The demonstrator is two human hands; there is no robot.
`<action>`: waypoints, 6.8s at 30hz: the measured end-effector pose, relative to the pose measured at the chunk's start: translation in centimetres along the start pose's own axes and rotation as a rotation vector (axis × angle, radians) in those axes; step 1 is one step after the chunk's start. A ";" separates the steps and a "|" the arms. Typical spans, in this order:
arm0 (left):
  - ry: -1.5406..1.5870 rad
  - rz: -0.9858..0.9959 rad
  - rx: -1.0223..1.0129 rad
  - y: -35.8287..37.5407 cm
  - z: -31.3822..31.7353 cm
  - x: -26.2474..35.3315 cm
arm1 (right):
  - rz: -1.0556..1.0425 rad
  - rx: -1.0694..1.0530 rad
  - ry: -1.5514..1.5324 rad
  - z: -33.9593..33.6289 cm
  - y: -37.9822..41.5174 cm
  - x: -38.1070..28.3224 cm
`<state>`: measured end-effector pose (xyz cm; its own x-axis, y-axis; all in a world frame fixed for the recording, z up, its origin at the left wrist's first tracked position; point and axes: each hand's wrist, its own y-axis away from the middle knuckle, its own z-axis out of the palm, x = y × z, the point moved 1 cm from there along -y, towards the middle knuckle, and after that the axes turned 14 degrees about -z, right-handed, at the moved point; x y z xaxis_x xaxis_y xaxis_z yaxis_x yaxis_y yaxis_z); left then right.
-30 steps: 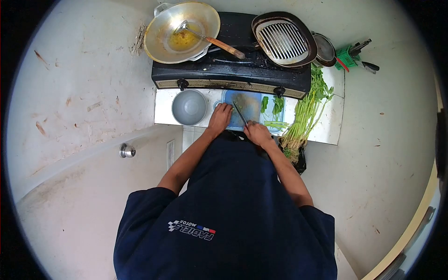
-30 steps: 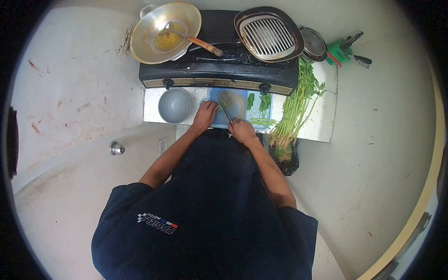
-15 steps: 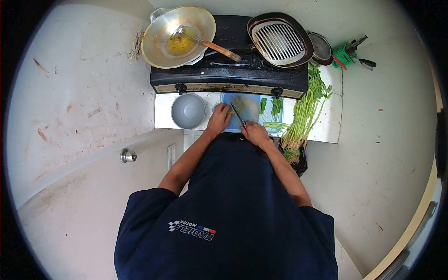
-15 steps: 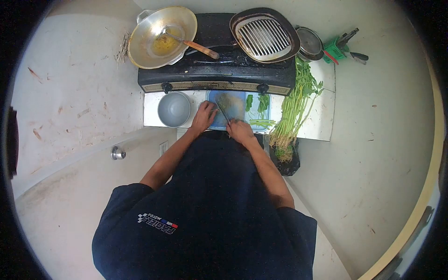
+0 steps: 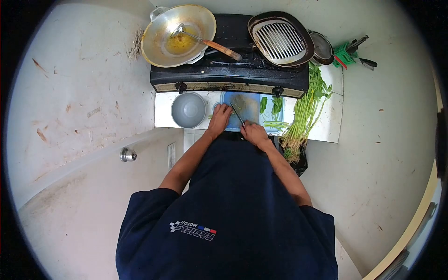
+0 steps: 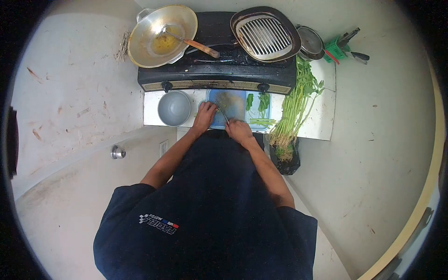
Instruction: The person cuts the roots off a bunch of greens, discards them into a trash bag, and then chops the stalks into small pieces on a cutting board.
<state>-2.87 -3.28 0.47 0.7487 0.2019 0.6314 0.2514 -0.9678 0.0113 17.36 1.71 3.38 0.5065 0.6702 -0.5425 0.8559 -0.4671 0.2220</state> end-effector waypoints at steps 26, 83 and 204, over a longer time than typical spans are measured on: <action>0.252 -0.125 0.040 0.3 0.5 0.0 | -0.036 0.095 0.066 1.9 -1.0 0.6; 0.364 -0.266 0.120 0.4 0.8 0.0 | -0.041 -0.021 0.143 0.8 -2.6 -0.1; 0.308 -0.248 0.063 -0.1 0.4 0.3 | -0.029 -0.050 0.129 0.6 -2.0 0.2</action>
<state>-2.48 -3.04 0.34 0.4445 0.3645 0.8183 0.4460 -0.8822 0.1507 15.69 2.45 2.35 0.4878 0.7529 -0.4418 0.8729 -0.4192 0.2494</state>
